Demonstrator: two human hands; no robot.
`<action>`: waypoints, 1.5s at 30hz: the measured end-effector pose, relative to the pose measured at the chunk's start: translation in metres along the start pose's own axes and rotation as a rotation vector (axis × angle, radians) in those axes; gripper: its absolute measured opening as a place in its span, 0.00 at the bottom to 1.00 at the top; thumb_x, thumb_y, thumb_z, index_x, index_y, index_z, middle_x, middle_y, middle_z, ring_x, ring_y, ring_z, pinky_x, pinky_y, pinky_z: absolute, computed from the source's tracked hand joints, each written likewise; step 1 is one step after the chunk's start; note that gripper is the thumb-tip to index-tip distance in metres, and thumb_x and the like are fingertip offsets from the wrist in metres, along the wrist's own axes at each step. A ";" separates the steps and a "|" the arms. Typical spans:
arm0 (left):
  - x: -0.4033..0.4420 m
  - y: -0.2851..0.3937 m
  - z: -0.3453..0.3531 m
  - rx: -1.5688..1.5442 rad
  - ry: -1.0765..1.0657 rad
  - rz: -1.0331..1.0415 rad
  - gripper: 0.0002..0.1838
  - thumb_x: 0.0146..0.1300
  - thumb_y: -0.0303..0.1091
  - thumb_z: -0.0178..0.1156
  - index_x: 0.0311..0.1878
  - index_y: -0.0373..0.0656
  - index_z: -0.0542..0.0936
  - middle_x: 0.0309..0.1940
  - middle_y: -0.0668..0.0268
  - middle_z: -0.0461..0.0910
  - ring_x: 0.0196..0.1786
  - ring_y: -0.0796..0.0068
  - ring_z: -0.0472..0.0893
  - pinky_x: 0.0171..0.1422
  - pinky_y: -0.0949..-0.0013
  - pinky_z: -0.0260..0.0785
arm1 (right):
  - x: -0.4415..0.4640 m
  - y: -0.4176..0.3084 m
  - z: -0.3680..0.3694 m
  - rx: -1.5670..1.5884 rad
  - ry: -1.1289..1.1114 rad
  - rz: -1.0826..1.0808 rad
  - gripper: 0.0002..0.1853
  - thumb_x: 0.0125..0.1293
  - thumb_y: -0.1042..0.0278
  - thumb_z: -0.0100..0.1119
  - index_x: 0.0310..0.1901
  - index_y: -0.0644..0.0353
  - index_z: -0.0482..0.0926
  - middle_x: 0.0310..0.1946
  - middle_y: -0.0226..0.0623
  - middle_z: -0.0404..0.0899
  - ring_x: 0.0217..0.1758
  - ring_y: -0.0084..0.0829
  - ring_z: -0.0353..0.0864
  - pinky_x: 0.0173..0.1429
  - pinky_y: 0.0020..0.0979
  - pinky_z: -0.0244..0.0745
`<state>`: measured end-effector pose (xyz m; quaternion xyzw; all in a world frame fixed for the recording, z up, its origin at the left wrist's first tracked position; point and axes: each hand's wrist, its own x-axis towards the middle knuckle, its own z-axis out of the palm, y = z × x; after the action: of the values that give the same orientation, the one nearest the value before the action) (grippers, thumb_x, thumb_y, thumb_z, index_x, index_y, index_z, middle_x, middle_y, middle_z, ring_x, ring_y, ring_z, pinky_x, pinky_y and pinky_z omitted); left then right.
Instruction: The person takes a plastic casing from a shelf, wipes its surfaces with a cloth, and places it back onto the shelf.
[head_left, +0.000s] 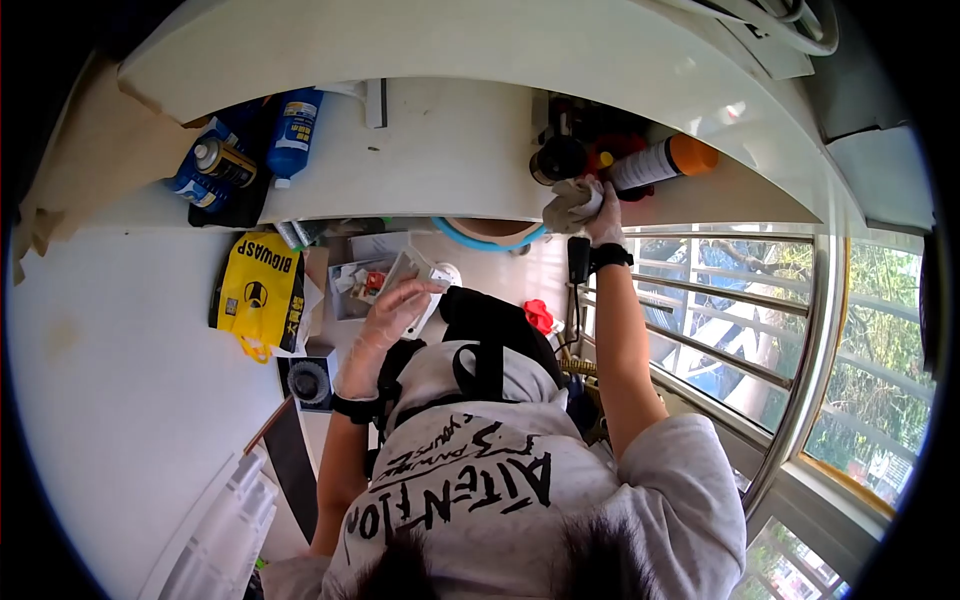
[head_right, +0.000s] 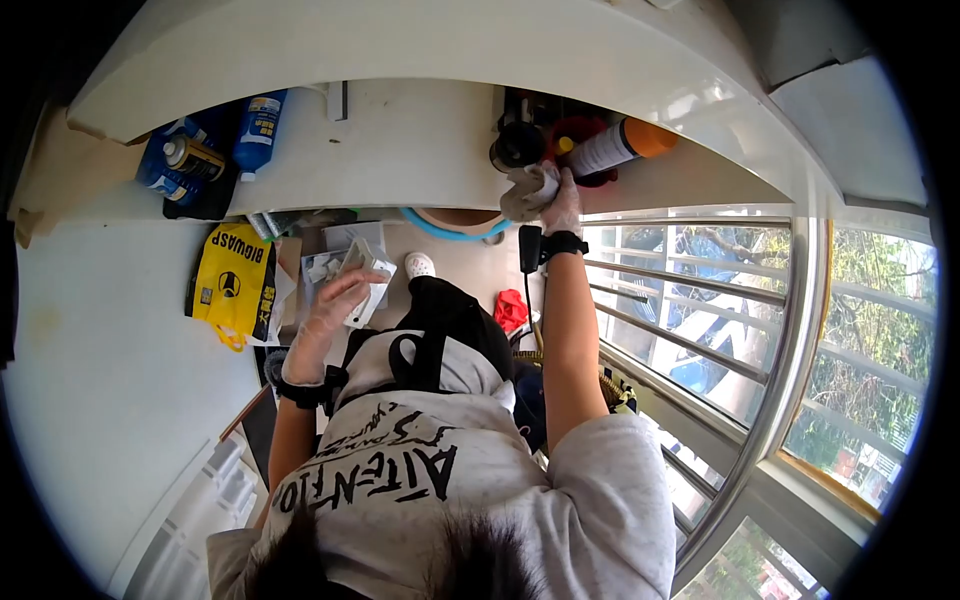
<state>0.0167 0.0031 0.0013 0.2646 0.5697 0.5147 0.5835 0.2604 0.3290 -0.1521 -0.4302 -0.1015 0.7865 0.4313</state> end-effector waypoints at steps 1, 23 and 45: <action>0.002 -0.002 0.000 0.009 -0.001 0.022 0.10 0.60 0.33 0.51 0.41 0.42 0.78 0.39 0.69 0.72 0.47 0.80 0.69 0.52 0.78 0.58 | -0.003 0.004 0.000 -0.058 0.051 -0.077 0.18 0.61 0.51 0.47 0.36 0.59 0.74 0.34 0.38 0.76 0.40 0.37 0.74 0.49 0.37 0.70; -0.017 0.009 -0.012 -0.023 0.190 0.096 0.11 0.60 0.35 0.52 0.40 0.39 0.78 0.39 0.70 0.74 0.46 0.83 0.69 0.53 0.79 0.56 | 0.050 0.050 0.032 -0.206 0.038 0.233 0.12 0.57 0.59 0.46 0.36 0.55 0.76 0.35 0.35 0.77 0.37 0.32 0.75 0.47 0.29 0.70; -0.015 0.010 -0.021 0.012 0.177 0.015 0.12 0.60 0.37 0.50 0.38 0.40 0.78 0.41 0.67 0.75 0.49 0.78 0.70 0.55 0.76 0.57 | 0.010 0.033 0.026 -0.519 0.003 0.247 0.15 0.58 0.62 0.39 0.33 0.63 0.74 0.26 0.39 0.76 0.28 0.35 0.76 0.35 0.31 0.74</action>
<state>-0.0038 -0.0130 0.0116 0.2258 0.6202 0.5368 0.5256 0.2186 0.3220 -0.1600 -0.5365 -0.2456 0.7801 0.2079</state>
